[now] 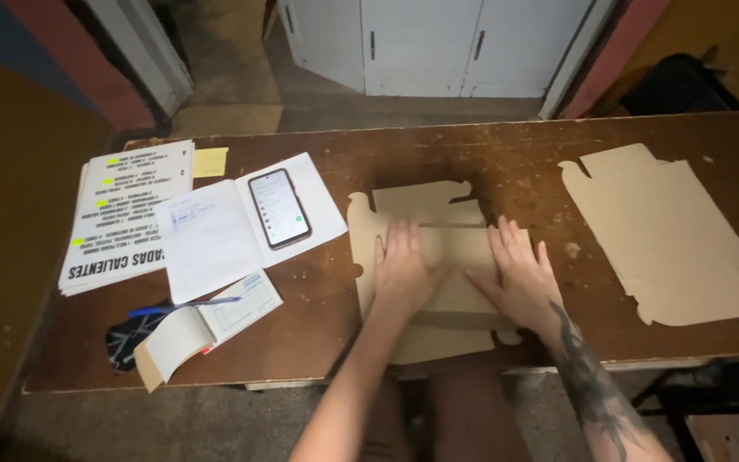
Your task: The person folds flat cardboard pieces into small boxes by hand. They fold the side flaps, tuck the tabs into slots, and stack the finished boxes on the table. The process is repeated for multiple units.
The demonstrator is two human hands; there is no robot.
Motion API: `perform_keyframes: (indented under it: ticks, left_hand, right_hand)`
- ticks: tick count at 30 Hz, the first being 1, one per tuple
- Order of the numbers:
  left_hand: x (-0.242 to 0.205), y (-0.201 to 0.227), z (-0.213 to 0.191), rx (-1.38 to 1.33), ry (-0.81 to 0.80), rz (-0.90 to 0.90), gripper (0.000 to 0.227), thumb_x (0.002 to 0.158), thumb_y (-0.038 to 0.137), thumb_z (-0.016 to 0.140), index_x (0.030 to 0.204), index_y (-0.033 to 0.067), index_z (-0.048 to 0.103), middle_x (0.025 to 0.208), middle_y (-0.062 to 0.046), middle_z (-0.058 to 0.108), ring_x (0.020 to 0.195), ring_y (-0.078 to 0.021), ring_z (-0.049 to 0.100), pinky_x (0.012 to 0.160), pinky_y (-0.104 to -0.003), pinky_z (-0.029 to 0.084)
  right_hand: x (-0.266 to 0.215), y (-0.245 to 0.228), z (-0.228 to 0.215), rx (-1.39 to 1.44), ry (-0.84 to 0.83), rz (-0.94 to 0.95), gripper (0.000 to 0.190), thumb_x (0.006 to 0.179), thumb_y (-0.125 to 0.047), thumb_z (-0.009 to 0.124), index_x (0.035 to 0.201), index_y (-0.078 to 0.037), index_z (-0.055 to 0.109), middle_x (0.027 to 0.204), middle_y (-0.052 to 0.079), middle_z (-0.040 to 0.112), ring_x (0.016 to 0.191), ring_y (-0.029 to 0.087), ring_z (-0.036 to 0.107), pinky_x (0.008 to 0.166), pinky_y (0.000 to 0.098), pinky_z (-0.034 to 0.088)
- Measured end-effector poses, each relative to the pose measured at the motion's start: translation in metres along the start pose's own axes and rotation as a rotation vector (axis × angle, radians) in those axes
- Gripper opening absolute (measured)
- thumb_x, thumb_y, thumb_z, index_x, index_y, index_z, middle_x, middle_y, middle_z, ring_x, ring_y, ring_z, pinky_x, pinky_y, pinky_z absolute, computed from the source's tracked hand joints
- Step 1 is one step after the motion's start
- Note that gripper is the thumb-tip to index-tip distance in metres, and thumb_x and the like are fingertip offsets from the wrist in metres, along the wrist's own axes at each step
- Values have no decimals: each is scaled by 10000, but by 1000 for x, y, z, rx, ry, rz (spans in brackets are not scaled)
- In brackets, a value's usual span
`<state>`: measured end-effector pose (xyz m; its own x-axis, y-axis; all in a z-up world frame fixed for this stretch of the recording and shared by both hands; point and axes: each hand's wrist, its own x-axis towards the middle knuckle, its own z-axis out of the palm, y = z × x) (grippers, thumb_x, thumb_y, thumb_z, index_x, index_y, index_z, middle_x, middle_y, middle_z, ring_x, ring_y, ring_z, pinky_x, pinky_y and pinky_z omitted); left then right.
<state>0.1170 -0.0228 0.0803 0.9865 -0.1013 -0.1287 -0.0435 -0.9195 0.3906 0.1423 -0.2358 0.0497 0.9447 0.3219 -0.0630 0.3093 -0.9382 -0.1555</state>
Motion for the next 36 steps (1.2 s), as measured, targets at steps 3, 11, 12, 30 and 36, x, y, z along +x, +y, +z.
perform_keyframes:
  ticks: [3,11,12,30,36]
  left_hand:
    - [7,-11,16,-211,82,-129,908,989,656,474,1601,21,255,1653,-196,306,1564,-282,251,1281,-490,176]
    - [-32,-58,47,-783,206,69,777,977,456,651,1608,115,351,1591,-268,392,1500,-472,273,1241,-617,183]
    - [-30,-63,56,-783,192,86,777,977,456,651,1608,115,351,1591,-268,392,1500,-472,273,1241,-617,183]
    - [-62,-39,42,-785,224,24,905,549,309,1027,1309,182,553,1307,-6,682,1191,-141,636,967,-274,495]
    - [-49,-53,65,-694,126,-4,851,667,302,781,1444,182,456,1420,-76,563,1287,-254,556,1051,-378,459]
  right_hand:
    - [9,22,13,204,56,194,905,970,-630,476,1657,-162,119,1754,21,25,1608,217,50,1295,564,114]
    - [-47,30,34,765,466,285,381,1013,-290,634,1307,-54,689,1391,173,636,1320,378,566,1128,532,435]
    - [-60,32,40,761,479,303,381,1013,-290,634,1307,-54,689,1391,173,636,1320,378,566,1128,532,435]
    - [-85,-48,-72,282,825,-402,435,948,-213,607,1380,-167,607,1479,136,578,1424,330,510,1214,606,344]
    - [-49,-136,-40,-117,544,-671,941,932,-729,404,1561,-29,421,1624,148,433,1506,283,398,1227,470,274]
